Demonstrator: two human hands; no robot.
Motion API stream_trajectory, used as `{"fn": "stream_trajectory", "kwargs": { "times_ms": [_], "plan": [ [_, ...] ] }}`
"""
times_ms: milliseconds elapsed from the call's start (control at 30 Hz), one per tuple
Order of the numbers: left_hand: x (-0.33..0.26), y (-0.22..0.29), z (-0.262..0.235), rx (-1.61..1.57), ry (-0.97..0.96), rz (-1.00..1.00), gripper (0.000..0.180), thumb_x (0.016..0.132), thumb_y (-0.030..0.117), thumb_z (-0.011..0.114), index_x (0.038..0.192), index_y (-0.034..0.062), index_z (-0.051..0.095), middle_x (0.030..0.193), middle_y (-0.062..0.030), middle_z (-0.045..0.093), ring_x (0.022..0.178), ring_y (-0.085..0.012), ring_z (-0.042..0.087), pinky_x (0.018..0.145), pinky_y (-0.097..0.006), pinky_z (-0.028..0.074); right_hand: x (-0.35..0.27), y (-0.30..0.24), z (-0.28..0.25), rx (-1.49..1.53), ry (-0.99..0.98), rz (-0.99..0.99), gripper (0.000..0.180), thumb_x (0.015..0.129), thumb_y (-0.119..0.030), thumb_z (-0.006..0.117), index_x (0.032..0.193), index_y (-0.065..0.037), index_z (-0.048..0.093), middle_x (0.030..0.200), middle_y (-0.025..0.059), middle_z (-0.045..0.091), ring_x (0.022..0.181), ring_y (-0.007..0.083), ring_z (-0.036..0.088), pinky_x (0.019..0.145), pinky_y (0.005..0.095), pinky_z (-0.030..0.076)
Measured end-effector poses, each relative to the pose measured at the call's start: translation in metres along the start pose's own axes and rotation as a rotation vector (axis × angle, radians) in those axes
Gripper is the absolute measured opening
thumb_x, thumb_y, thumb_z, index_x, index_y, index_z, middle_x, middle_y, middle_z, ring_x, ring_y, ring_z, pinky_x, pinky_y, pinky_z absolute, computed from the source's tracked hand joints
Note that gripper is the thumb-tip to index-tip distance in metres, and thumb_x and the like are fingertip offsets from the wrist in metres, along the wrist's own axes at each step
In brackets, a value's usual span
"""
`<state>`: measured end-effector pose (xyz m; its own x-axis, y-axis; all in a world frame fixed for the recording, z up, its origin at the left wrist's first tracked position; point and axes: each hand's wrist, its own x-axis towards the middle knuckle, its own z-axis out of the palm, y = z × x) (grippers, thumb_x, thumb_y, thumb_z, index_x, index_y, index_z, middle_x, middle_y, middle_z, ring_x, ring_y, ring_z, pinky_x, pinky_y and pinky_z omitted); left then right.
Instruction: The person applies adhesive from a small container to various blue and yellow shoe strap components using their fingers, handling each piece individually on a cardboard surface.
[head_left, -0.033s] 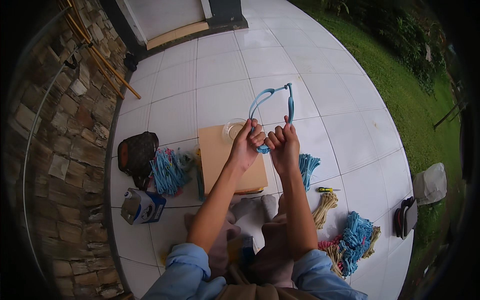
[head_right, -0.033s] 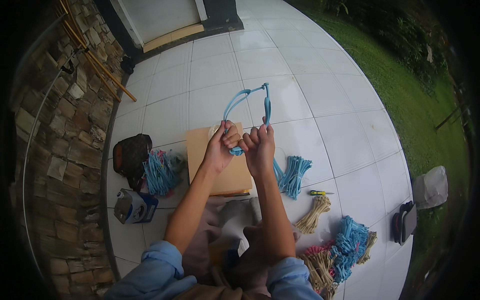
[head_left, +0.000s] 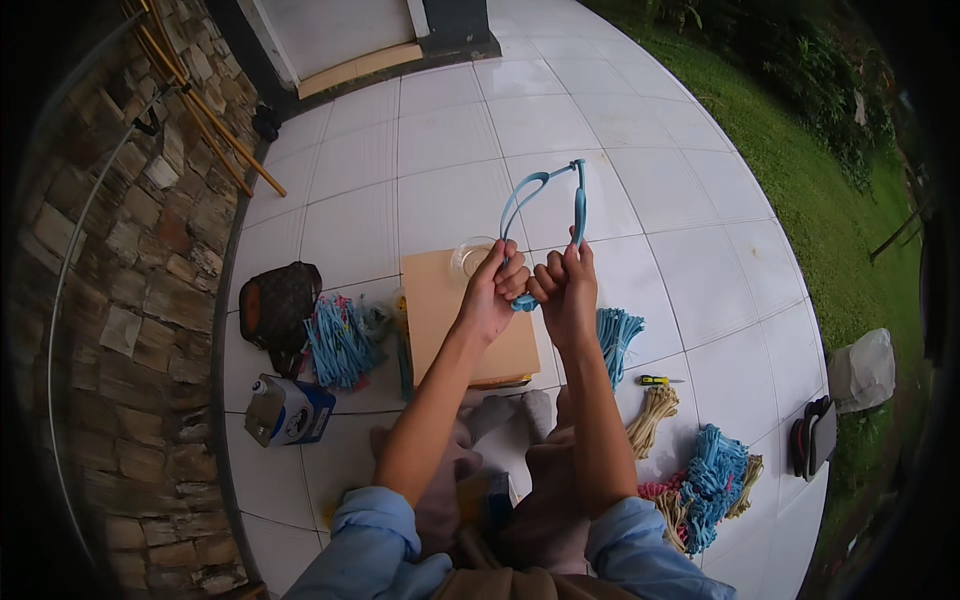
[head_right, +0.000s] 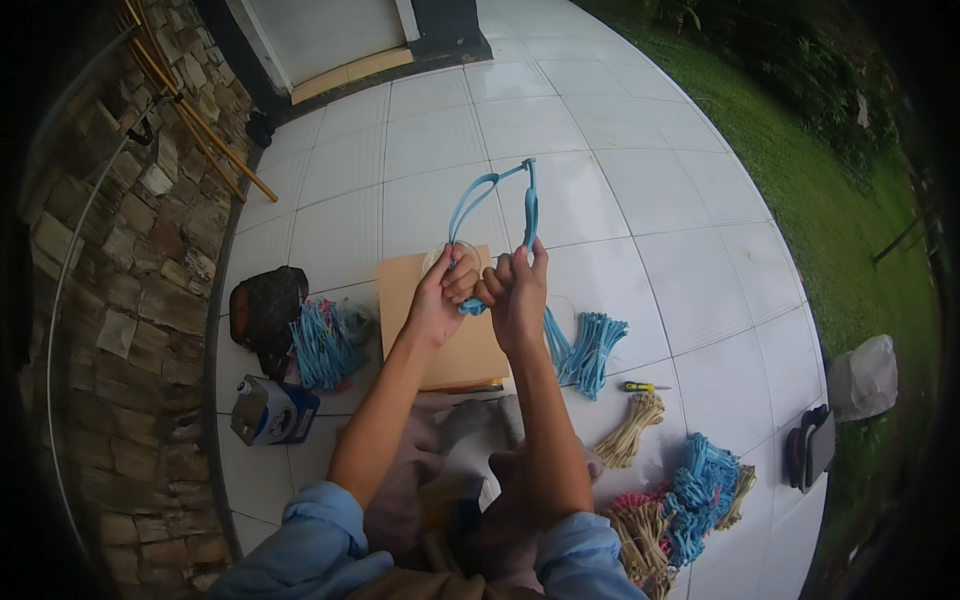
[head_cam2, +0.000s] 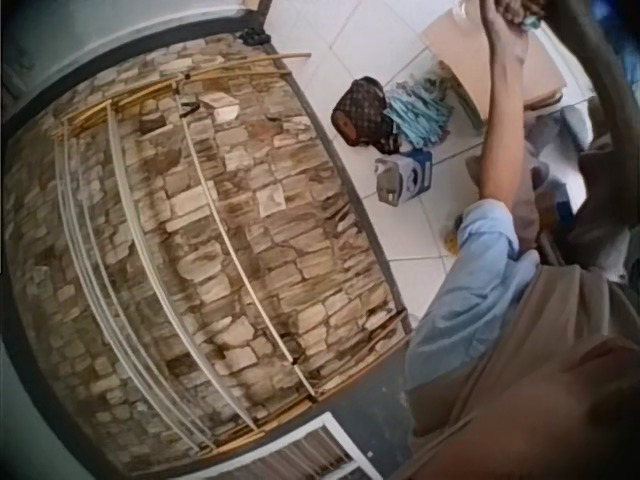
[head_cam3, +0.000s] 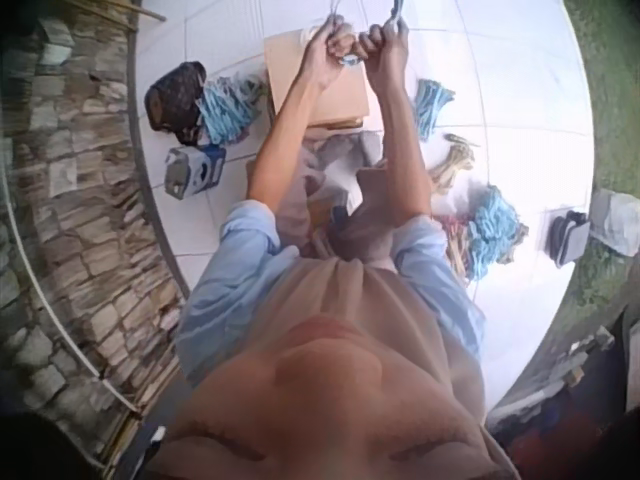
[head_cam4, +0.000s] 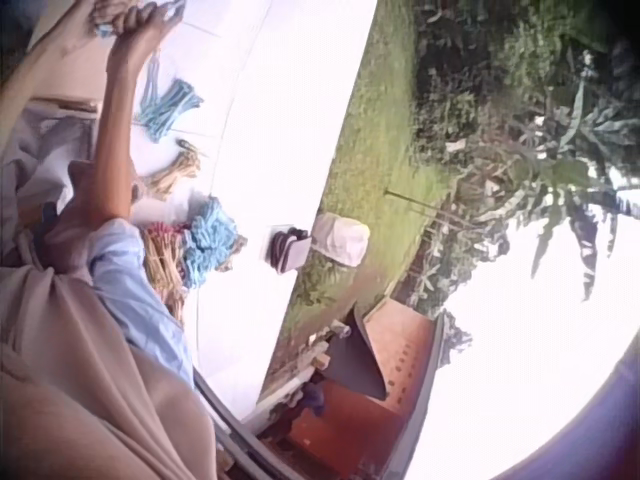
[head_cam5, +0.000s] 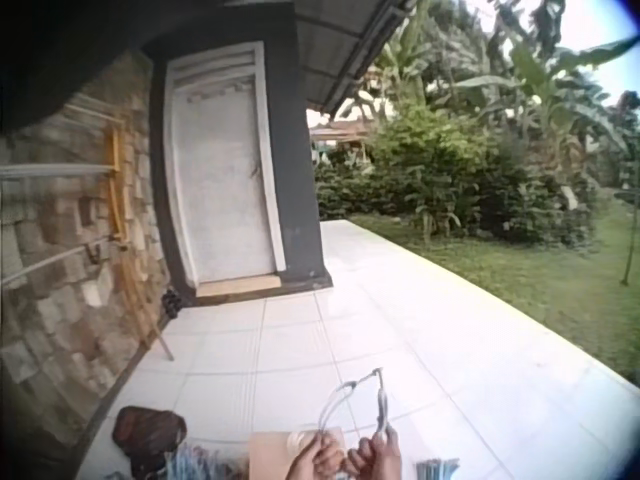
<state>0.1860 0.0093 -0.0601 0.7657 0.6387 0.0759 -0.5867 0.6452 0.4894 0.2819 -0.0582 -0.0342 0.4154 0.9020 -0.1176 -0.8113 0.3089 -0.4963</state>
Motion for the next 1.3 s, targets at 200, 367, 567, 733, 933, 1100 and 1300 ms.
{"fn": "stream_trajectory", "kwargs": {
  "times_ms": [200, 367, 567, 733, 933, 1100, 1300],
  "plan": [
    [-0.023, 0.022, 0.000, -0.036, -0.049, -0.170, 0.023, 0.097, 0.028, 0.038, 0.084, 0.0103, 0.042, 0.055, 0.0075, 0.021, 0.043, -0.0021, 0.017, 0.039, -0.018, 0.016, -0.006, 0.007, 0.011, -0.037, -0.122, 0.256, 0.027, 0.097, -0.017, 0.034, 0.123, -0.012, 0.027, 0.061, -0.0018, 0.028, 0.045, 0.0065, 0.022, 0.040, 0.0211, 0.020],
    [-0.060, 0.061, 0.002, 0.192, -0.114, -0.462, 0.024, 0.097, 0.032, 0.040, 0.088, 0.0104, 0.045, 0.056, 0.0087, 0.020, 0.042, -0.0012, 0.017, 0.039, -0.018, 0.015, -0.035, -0.028, 0.004, -0.369, -0.104, 0.439, 0.045, 0.097, -0.020, 0.037, 0.137, -0.012, 0.017, 0.063, -0.0015, 0.028, 0.047, 0.0072, 0.023, 0.042, 0.0215, 0.023],
    [-0.116, 0.116, 0.001, 0.785, 0.013, -0.222, 0.023, 0.098, 0.029, 0.039, 0.098, 0.0068, 0.046, 0.059, 0.0051, 0.032, 0.048, -0.0036, 0.029, 0.044, -0.019, 0.024, -0.087, -0.085, 0.019, -0.859, -0.203, 0.471, 0.056, 0.097, -0.022, 0.040, 0.142, -0.015, 0.008, 0.061, -0.0017, 0.027, 0.049, 0.0081, 0.023, 0.043, 0.0237, 0.023],
    [-0.138, 0.091, 0.032, 1.711, 0.367, 0.544, 0.057, 0.084, 0.023, 0.061, 0.129, 0.0078, 0.029, 0.106, -0.0117, 0.042, 0.094, -0.0204, 0.045, 0.083, -0.036, 0.036, -0.102, -0.080, 0.082, -1.202, -0.404, 0.462, 0.061, 0.095, -0.016, 0.043, 0.143, -0.013, 0.004, 0.059, -0.0005, 0.037, 0.048, 0.0081, 0.032, 0.043, 0.0236, 0.030],
    [-0.133, 0.104, 0.094, 2.119, -0.224, 0.745, 0.082, 0.070, 0.020, 0.074, 0.136, 0.0102, 0.027, 0.120, -0.0130, 0.047, 0.113, -0.0284, 0.046, 0.095, -0.044, 0.037, -0.117, -0.058, 0.146, -1.827, -0.664, 0.348, 0.082, 0.090, -0.013, 0.054, 0.141, -0.010, -0.010, 0.070, 0.0114, 0.060, 0.058, 0.0159, 0.054, 0.051, 0.0281, 0.044],
    [-0.126, 0.110, 0.080, 1.911, -0.166, 0.669, 0.023, 0.085, 0.014, 0.058, 0.105, 0.0051, 0.050, 0.079, -0.0156, 0.063, 0.071, -0.0318, 0.063, 0.060, -0.039, 0.048, -0.123, -0.088, 0.170, -1.842, -0.616, -0.018, 0.084, 0.089, -0.021, 0.056, 0.142, -0.017, -0.010, 0.089, 0.0147, 0.063, 0.073, 0.0229, 0.062, 0.071, 0.0357, 0.050],
    [-0.125, 0.103, 0.083, 1.546, -0.017, 0.330, 0.025, 0.097, 0.021, 0.038, 0.086, 0.0015, 0.048, 0.063, -0.0120, 0.050, 0.053, -0.0252, 0.045, 0.057, -0.033, 0.039, -0.114, -0.092, 0.121, -1.135, -0.446, -0.434, 0.084, 0.080, -0.021, 0.067, 0.142, -0.018, 0.011, 0.129, 0.0158, 0.044, 0.107, 0.0243, 0.051, 0.087, 0.0398, 0.047]
  ]
}}
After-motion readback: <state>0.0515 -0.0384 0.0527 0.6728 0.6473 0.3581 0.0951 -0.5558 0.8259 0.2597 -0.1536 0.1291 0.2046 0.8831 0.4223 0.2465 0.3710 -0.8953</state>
